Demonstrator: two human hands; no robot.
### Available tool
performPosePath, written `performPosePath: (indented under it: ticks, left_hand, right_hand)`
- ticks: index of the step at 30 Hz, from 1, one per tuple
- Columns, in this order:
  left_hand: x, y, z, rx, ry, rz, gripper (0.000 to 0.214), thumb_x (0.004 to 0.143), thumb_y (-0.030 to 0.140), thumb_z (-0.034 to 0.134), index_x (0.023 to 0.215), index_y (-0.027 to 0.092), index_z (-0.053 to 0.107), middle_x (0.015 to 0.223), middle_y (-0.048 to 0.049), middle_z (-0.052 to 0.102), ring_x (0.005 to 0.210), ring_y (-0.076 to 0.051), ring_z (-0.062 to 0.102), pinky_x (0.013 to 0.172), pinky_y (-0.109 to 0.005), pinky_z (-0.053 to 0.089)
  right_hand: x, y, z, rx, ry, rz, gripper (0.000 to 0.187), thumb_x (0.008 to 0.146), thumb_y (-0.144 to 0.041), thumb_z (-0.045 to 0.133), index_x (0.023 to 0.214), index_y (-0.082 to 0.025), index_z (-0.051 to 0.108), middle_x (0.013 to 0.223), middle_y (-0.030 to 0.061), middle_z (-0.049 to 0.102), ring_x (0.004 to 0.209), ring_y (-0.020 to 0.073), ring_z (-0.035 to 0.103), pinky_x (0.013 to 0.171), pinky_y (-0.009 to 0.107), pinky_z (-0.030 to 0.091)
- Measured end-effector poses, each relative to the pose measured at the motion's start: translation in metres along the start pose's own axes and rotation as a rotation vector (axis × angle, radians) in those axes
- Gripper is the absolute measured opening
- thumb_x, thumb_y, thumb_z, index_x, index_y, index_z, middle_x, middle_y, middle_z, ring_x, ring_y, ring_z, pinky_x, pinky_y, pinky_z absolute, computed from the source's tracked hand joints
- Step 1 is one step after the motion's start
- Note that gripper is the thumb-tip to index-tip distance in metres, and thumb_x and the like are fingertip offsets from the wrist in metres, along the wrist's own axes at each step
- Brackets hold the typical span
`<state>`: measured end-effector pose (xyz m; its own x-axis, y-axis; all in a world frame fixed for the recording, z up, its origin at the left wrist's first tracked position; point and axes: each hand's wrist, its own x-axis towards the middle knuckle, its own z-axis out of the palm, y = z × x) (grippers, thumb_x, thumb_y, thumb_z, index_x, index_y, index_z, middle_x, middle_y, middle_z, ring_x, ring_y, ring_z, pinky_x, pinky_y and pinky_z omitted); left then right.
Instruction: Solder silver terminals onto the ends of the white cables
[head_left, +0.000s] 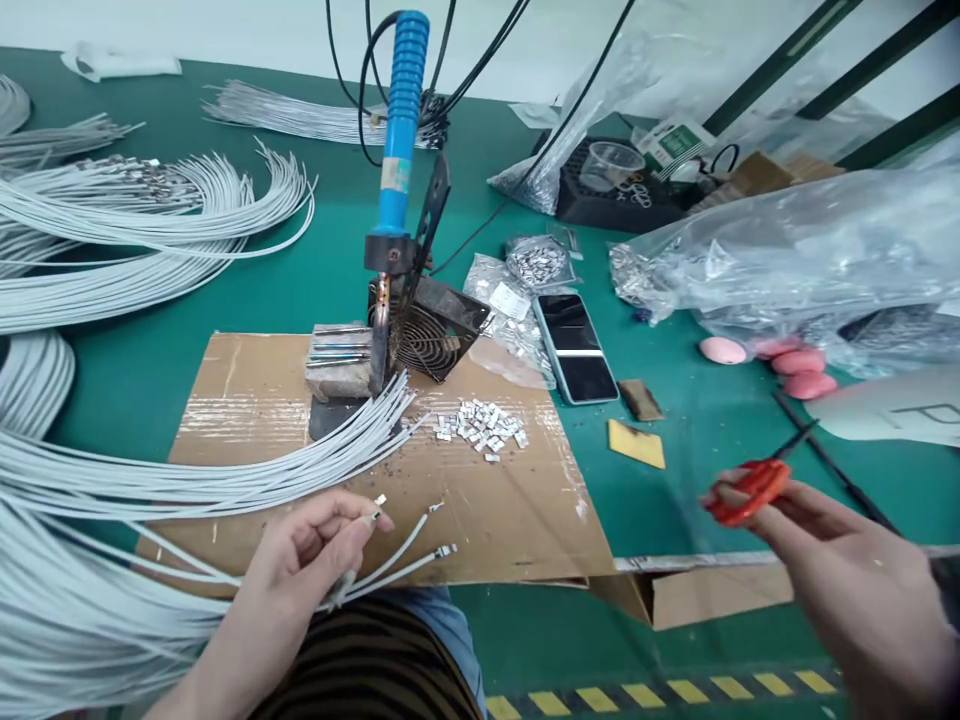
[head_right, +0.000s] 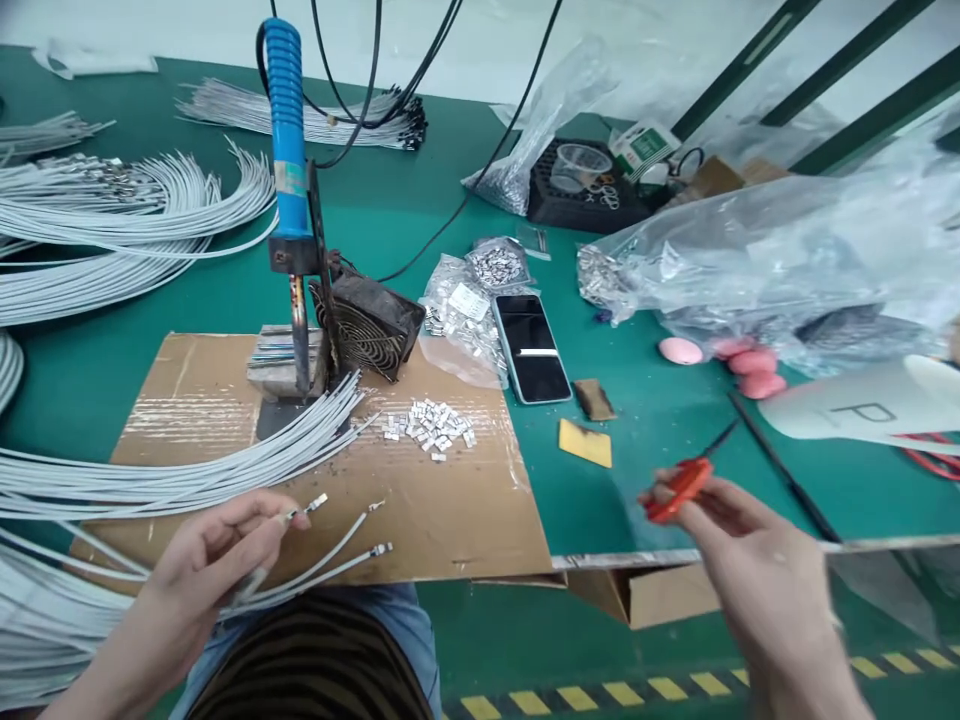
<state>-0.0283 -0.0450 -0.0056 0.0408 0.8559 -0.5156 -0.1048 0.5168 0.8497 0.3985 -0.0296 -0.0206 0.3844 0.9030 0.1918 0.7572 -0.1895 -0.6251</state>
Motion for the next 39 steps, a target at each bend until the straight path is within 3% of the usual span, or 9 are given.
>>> performPosePath:
  ticks: [1,3,6,8,11,18,24,35,39]
  left_hand:
    - [-0.001,0.001,0.001,-0.009,0.009,0.002,0.036,0.085,0.053,0.081,0.089,0.017,0.081,0.071,0.0002,0.06,0.062,-0.013,0.036,0.057,-0.027,0.027]
    - [-0.003,0.004,0.002,-0.023,0.015,0.005,0.038,0.082,0.055,0.083,0.086,0.017,0.08,0.07,0.0003,0.061,0.062,-0.012,0.036,0.057,-0.027,0.027]
    - [-0.005,0.007,0.003,-0.03,0.01,-0.007,0.041,0.081,0.058,0.083,0.086,0.018,0.077,0.061,0.005,0.05,0.059,-0.012,0.031,0.055,-0.026,0.021]
    - [-0.006,0.007,0.002,-0.031,0.005,-0.013,0.043,0.079,0.059,0.084,0.087,0.018,0.075,0.061,0.0068,0.045,0.058,-0.011,0.028,0.054,-0.026,0.019]
    - [-0.008,0.007,0.001,-0.028,-0.017,-0.014,0.044,0.08,0.06,0.084,0.087,0.018,0.073,0.061,0.0076,0.043,0.058,-0.011,0.027,0.054,-0.026,0.018]
    - [-0.012,0.007,0.0,0.02,-0.029,-0.022,0.039,0.083,0.057,0.082,0.085,0.018,0.075,0.062,0.0064,0.048,0.059,-0.012,0.034,0.056,-0.025,0.023]
    - [-0.012,0.005,0.0,-0.025,-0.031,-0.037,0.041,0.08,0.059,0.084,0.087,0.019,0.077,0.062,0.0062,0.049,0.059,-0.012,0.035,0.056,-0.024,0.026]
    - [-0.012,0.005,0.001,-0.088,0.007,-0.099,0.039,0.075,0.057,0.089,0.087,0.02,0.079,0.064,0.0046,0.052,0.062,-0.012,0.041,0.057,-0.023,0.032]
    - [-0.011,0.005,0.002,-0.075,-0.034,-0.094,0.034,0.08,0.054,0.085,0.087,0.021,0.081,0.064,0.0045,0.05,0.061,-0.012,0.039,0.057,-0.024,0.03]
  right_hand:
    - [-0.015,-0.016,0.011,0.081,-0.089,0.119,0.007,0.088,-0.039,0.075,0.092,-0.037,0.08,0.088,0.012,0.083,0.077,0.0286,0.077,0.06,0.037,0.052]
    - [-0.043,-0.054,0.036,0.201,-0.202,0.192,0.015,0.089,-0.045,0.076,0.084,-0.031,0.076,0.082,0.0108,0.08,0.069,0.0274,0.072,0.058,0.036,0.053]
    - [-0.073,-0.115,0.072,0.375,-0.489,-0.07,0.033,0.086,-0.05,0.077,0.07,-0.024,0.064,0.068,0.0046,0.068,0.06,0.0218,0.061,0.054,0.031,0.047]
    - [-0.084,-0.146,0.091,0.361,-0.599,-0.209,0.041,0.088,-0.043,0.076,0.063,-0.023,0.049,0.061,-0.0016,0.054,0.054,0.0147,0.047,0.049,0.026,0.035]
    - [-0.092,-0.17,0.108,0.283,-0.692,-0.336,0.039,0.088,-0.026,0.066,0.064,-0.024,0.035,0.061,-0.0036,0.046,0.055,0.0123,0.041,0.051,0.025,0.028]
    - [-0.092,-0.176,0.117,0.214,-0.787,-0.414,0.035,0.071,-0.01,0.058,0.067,-0.025,0.027,0.062,-0.005,0.043,0.057,0.0124,0.036,0.053,0.028,0.021]
    - [-0.092,-0.177,0.117,0.27,-0.821,-0.421,0.034,0.066,-0.005,0.056,0.065,-0.024,0.028,0.06,-0.0063,0.039,0.056,0.0113,0.035,0.054,0.028,0.019]
    - [-0.094,-0.17,0.126,0.305,-0.67,-0.504,0.038,0.062,-0.003,0.056,0.065,-0.024,0.024,0.058,-0.0076,0.034,0.051,0.0086,0.031,0.05,0.025,0.021]
    - [-0.098,-0.169,0.129,0.295,-0.57,-0.491,0.038,0.072,-0.011,0.059,0.06,-0.024,0.025,0.055,-0.0063,0.035,0.048,0.0089,0.032,0.046,0.025,0.023]
